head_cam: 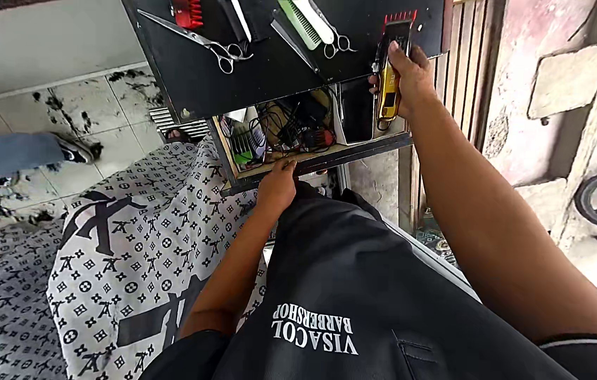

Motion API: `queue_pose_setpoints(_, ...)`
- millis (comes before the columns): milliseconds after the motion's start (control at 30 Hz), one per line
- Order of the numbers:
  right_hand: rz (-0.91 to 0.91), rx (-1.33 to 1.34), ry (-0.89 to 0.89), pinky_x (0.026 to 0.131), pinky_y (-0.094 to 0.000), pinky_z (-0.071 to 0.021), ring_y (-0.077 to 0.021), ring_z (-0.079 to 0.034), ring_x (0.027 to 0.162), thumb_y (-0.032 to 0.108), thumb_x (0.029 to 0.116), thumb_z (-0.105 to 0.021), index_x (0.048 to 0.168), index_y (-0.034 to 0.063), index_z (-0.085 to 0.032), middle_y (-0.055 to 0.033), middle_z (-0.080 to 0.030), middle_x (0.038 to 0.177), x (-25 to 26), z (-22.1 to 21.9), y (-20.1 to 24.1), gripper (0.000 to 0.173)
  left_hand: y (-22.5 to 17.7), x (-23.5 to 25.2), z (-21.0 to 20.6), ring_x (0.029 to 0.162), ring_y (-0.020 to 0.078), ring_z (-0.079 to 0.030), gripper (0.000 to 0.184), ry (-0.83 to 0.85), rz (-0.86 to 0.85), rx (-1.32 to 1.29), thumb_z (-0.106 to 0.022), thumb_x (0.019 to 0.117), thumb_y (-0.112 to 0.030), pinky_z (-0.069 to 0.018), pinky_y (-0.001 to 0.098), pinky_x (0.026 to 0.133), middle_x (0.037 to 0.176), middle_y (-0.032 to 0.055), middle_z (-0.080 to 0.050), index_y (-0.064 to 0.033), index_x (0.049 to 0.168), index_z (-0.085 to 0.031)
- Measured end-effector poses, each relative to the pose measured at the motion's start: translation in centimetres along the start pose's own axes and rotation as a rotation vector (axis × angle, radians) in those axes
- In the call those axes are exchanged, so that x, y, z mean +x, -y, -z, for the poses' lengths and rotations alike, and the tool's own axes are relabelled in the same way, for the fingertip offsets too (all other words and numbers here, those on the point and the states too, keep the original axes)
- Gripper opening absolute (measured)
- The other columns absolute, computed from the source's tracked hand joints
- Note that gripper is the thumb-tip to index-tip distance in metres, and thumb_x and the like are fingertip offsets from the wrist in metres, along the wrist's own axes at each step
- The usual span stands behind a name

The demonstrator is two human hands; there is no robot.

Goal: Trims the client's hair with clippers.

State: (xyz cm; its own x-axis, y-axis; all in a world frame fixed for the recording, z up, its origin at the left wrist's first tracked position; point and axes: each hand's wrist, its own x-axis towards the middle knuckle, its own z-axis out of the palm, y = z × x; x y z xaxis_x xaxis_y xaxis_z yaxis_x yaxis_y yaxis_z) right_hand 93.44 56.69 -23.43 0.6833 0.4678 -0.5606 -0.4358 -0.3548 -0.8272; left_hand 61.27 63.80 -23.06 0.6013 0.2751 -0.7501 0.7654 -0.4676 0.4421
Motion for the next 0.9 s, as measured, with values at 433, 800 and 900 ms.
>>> queue_pose_setpoints(433, -0.001, -0.051, -0.017, 0.07, -0.0406, -0.0642, -0.0256, -0.072, 0.082, 0.033, 0.105, -0.059, 0.143, 0.0091, -0.044, -0.0129, -0.064, 0.112, 0.0, 0.1, 0.1, 0.047, -6.6, 10.6, -2.4, 0.109, 0.0477, -0.066, 0.037, 0.137, -0.214, 0.296, -0.061, 0.095, -0.001, -0.0537, 0.0642, 0.085, 0.114, 0.0263, -0.069, -0.0064, 0.132, -0.064)
queue_pose_setpoints(800, -0.011, -0.059, -0.023, 0.071, -0.0424, -0.0644, -0.028, -0.072, 0.088, 0.035, 0.1046, -0.059, 0.145, 0.0085, -0.043, -0.0145, -0.064, 0.118, 0.1, 0.1, 0.1, 0.051, -2.2, 10.8, -3.8, 0.105, 0.0464, -0.066, 0.05, 0.108, -0.448, 0.441, -0.045, 0.1048, -0.001, -0.0544, 0.0599, 0.085, 0.13, 0.0256, -0.061, -0.0218, 0.149, -0.053)
queue_pose_setpoints(900, -0.006, -0.05, -0.017, 0.071, -0.0433, -0.0648, -0.0283, -0.072, 0.087, 0.036, 0.104, -0.061, 0.144, 0.0091, -0.043, -0.0145, -0.064, 0.118, 0.2, 0.2, 0.0, 0.051, -2.5, 11.0, -3.9, 0.104, 0.0454, -0.067, 0.043, 0.094, -0.432, 0.457, -0.045, 0.1051, -0.002, -0.0553, 0.059, 0.083, 0.13, 0.0244, -0.061, -0.0185, 0.143, -0.058)
